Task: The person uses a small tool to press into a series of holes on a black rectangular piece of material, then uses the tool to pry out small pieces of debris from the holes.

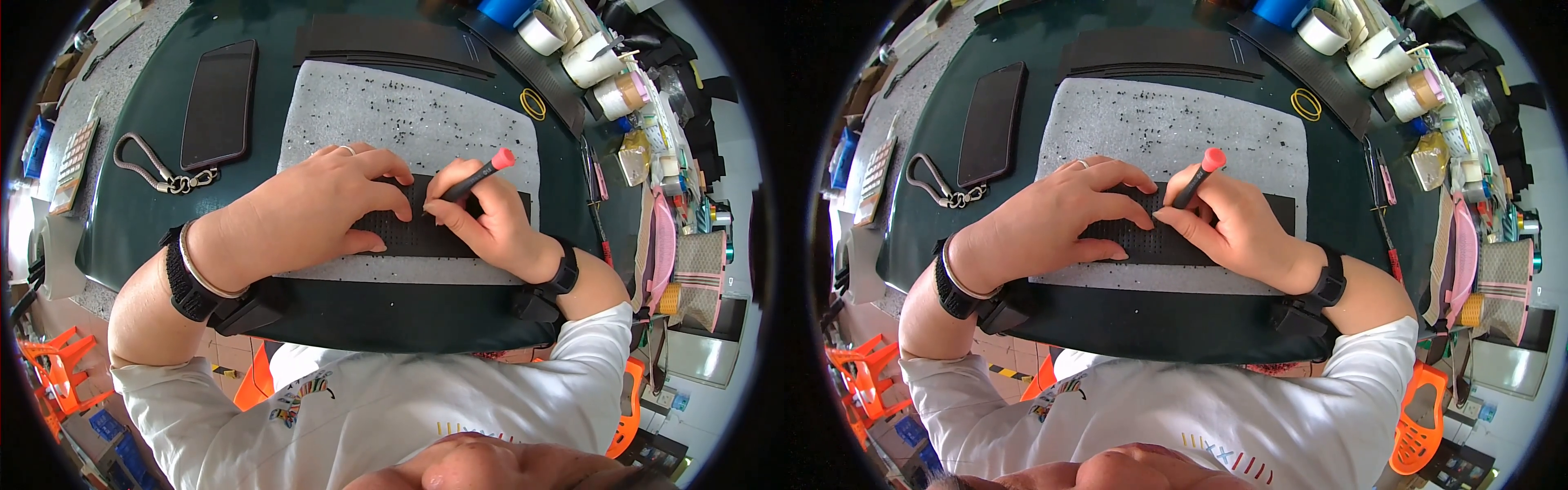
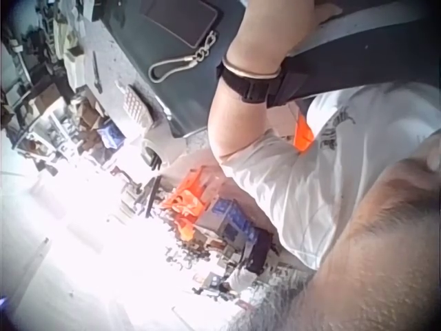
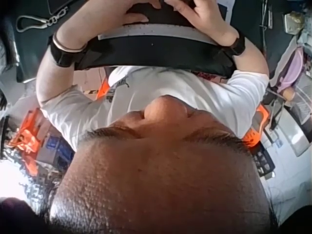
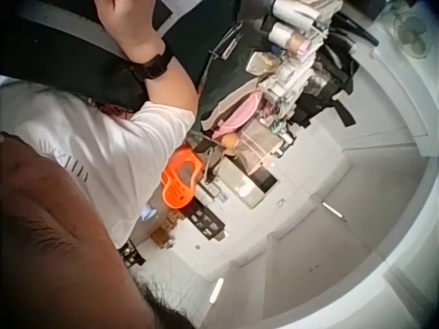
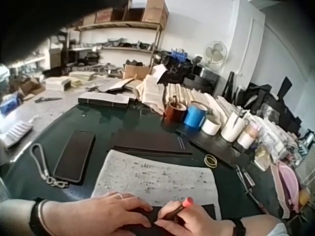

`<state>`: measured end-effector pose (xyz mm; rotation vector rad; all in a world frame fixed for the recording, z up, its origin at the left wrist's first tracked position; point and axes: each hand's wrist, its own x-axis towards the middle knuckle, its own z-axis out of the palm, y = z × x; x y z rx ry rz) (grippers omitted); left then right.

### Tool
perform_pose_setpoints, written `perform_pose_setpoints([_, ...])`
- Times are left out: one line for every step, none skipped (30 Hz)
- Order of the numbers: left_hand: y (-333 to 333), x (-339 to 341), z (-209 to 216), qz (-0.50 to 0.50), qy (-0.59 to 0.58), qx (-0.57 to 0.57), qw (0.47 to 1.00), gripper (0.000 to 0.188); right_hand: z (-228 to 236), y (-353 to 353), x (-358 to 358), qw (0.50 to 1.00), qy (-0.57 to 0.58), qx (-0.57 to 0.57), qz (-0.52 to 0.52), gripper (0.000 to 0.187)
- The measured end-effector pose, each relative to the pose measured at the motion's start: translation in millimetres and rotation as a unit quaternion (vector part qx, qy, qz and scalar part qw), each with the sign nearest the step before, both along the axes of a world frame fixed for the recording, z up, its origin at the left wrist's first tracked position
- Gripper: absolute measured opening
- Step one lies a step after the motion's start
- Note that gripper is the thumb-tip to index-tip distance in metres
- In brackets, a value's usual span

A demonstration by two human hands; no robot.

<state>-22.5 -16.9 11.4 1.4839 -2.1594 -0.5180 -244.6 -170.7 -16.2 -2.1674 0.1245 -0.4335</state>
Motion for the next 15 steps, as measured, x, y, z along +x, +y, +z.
perform_pose_setpoints([0.0, 0.1, -0.4, 0.0, 0.0, -0.001, 1.0, 0.032, 1.2, 0.2, 0.9, 1.0, -0.001, -0.012, 0.0, 0.012])
perform_pose_setpoints([0.0, 0.1, -0.7, 0.0, 0.0, -0.003, 1.0, 0.032, 2.3, 0.3, 1.9, 1.0, -0.001, -0.024, 0.0, 0.011])
perform_pose_setpoints([0.1, 0.1, -0.6, 0.001, 0.0, -0.003, 1.0, 0.032, 2.8, 0.3, 2.7, 0.999, -0.002, -0.036, 0.0, 0.011])
perform_pose_setpoints([0.1, 0.1, -0.5, 0.001, -0.001, -0.003, 1.0, 0.032, 2.2, -0.2, 3.5, 0.999, -0.002, -0.037, 0.0, 0.011])
perform_pose_setpoints([0.1, 0.1, -0.4, 0.001, -0.001, -0.004, 1.0, 0.032, 0.9, -1.0, 4.2, 0.999, -0.012, -0.046, 0.006, 0.011])
perform_pose_setpoints([0.1, 0.1, -0.3, 0.001, -0.002, -0.005, 1.0, 0.032, -0.4, -1.8, 4.8, 0.998, -0.023, -0.054, 0.012, 0.012])
perform_pose_setpoints([0.1, 0.0, -0.1, 0.001, -0.002, -0.005, 1.0, 0.032, -1.0, -2.2, 5.2, 0.997, -0.033, -0.063, 0.018, 0.012])
perform_pose_setpoints([0.2, 0.0, 0.3, 0.002, -0.003, -0.003, 1.0, 0.032, -0.5, -2.0, 5.3, 0.997, -0.033, -0.064, 0.018, 0.012])
perform_pose_setpoints([0.2, -0.1, 0.7, 0.003, -0.004, -0.001, 1.0, 0.032, 0.6, -1.6, 5.4, 0.998, -0.027, -0.061, 0.02, 0.012])
perform_pose_setpoints([0.2, -0.2, 0.9, 0.004, -0.004, 0.001, 1.0, 0.032, 1.8, -1.1, 5.5, 0.998, -0.02, -0.058, 0.022, 0.012])
perform_pose_setpoints([0.2, -0.2, 0.9, 0.004, -0.004, 0.001, 1.0, 0.032, 2.3, -0.9, 5.6, 0.998, -0.013, -0.055, 0.025, 0.013])
perform_pose_setpoints([0.2, -0.2, 0.9, 0.003, -0.004, 0.0, 1.0, 0.032, 2.2, -0.9, 5.7, 0.998, -0.013, -0.055, 0.025, 0.013])
perform_pose_setpoints([0.3, -0.1, 0.9, 0.003, -0.004, -0.001, 1.0, 0.032, 1.9, -1.0, 5.7, 0.998, -0.015, -0.055, 0.026, 0.013])
perform_pose_setpoints([0.4, 0.0, 0.8, 0.003, -0.003, -0.001, 1.0, 0.032, 1.4, -1.1, 5.7, 0.998, -0.016, -0.055, 0.027, 0.013])
perform_pose_setpoints([0.3, -0.1, 0.8, 0.003, -0.003, -0.001, 1.0, 0.032, 1.0, -1.4, 5.5, 0.998, -0.018, -0.055, 0.028, 0.013])
